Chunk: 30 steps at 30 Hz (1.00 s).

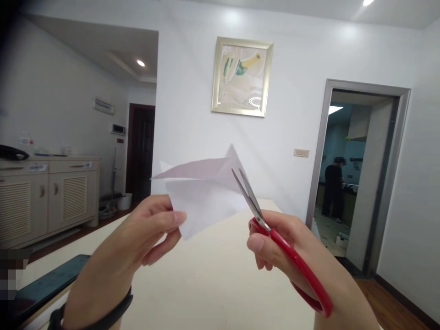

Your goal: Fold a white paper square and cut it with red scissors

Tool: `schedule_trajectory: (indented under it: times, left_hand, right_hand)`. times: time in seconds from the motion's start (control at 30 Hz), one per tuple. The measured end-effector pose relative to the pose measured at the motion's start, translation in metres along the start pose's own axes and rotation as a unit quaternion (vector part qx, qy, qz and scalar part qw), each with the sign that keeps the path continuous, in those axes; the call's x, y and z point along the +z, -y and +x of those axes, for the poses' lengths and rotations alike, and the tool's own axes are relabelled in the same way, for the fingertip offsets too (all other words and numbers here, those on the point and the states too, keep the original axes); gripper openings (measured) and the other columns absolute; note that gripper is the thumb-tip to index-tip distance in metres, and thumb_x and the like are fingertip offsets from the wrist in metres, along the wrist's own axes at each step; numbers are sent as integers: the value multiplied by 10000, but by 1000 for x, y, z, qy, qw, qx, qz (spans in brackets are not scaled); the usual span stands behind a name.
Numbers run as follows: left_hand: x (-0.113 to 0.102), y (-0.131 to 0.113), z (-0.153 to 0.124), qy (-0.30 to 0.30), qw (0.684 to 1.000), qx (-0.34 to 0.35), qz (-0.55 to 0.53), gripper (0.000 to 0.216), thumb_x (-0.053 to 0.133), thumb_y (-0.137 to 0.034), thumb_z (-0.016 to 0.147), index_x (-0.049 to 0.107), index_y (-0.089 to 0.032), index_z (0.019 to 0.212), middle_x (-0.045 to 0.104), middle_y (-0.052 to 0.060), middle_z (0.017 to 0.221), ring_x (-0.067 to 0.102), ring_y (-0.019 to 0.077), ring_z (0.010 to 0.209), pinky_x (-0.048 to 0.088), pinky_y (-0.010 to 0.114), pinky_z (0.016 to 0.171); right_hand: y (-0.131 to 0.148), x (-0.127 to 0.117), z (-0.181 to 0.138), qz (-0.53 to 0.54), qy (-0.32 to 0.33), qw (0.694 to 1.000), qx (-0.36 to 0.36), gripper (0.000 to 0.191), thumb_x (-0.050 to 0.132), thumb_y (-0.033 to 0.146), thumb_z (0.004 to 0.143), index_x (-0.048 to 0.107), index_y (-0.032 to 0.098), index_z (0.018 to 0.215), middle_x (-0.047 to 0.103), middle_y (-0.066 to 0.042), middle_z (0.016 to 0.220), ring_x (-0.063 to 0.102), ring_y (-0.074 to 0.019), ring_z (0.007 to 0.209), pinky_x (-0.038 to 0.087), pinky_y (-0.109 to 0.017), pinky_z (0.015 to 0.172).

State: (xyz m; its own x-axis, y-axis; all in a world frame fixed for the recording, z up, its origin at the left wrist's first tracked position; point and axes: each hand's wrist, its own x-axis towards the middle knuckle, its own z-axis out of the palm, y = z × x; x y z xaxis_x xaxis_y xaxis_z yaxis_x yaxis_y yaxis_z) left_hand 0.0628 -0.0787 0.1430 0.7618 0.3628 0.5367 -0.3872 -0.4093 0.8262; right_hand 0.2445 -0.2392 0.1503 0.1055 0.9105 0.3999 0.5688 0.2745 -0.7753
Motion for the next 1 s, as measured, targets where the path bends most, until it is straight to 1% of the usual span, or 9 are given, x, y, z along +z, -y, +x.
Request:
schedule_trajectory:
  times: [0.1,0.23,0.33,0.43,0.5,0.63,0.77,0.87,1.0]
  left_hand:
    - [0,-1,2,-64,997,46,-26,297,494,-238,890,529,-186,599,364,-88,344,215,47,338,126,213,367]
    - [3,-3,4,-135,986,93,-40,390,497,-226,915,412,-199,535,353,-83,343,263,66,368,209,233,400]
    - [8,-4,6,-184,975,123,-20,401,481,-214,932,406,-204,538,381,-85,354,283,69,365,223,244,410]
    - [14,-4,7,-214,966,142,14,425,463,-219,942,376,-210,526,373,-83,358,291,75,361,242,253,416]
    - [17,-2,6,-219,965,143,30,428,470,-241,944,369,-210,529,369,-82,360,294,75,359,251,253,417]
    - [20,0,5,-200,971,129,37,364,482,-292,953,457,-205,600,389,-91,375,309,65,360,269,228,414]
    - [24,2,4,-185,973,127,49,333,475,-275,958,467,-208,632,402,-94,391,347,64,362,328,203,412]
    - [28,2,5,-155,979,124,42,316,468,-271,965,501,-207,658,452,-90,413,433,65,352,392,179,395]
    - [33,4,4,-129,985,117,14,325,491,-304,963,503,-203,654,529,-80,452,526,78,364,438,181,386]
  right_hand:
    - [0,2,0,0,7,1000,-18,497,533,659,842,533,194,667,496,7,633,435,-143,601,359,-294,612]
    - [-11,0,1,-30,57,998,-6,486,540,666,833,578,184,783,550,-26,705,480,-160,634,388,-283,580]
    - [-18,-1,3,-73,44,996,-3,508,547,686,813,618,185,855,589,-53,767,508,-177,667,427,-287,595]
    - [-21,2,10,-72,31,997,-7,562,523,740,779,625,192,857,621,-64,785,530,-191,676,457,-304,626]
    - [-22,6,14,-59,32,998,-6,621,501,788,735,619,202,903,635,-69,833,547,-203,709,470,-316,659]
    - [-22,19,20,-62,49,997,-27,703,458,836,668,599,223,982,638,-77,966,551,-233,837,469,-343,765]
    - [-15,33,19,-43,75,996,-33,652,481,804,699,597,230,987,630,-72,1022,560,-243,894,457,-357,829]
    - [-9,41,19,-8,83,996,-42,587,461,764,767,578,228,976,625,-65,1012,565,-230,895,465,-335,819]
    - [-12,45,25,8,98,988,-115,548,411,738,832,543,221,961,584,-47,932,529,-195,818,471,-295,748]
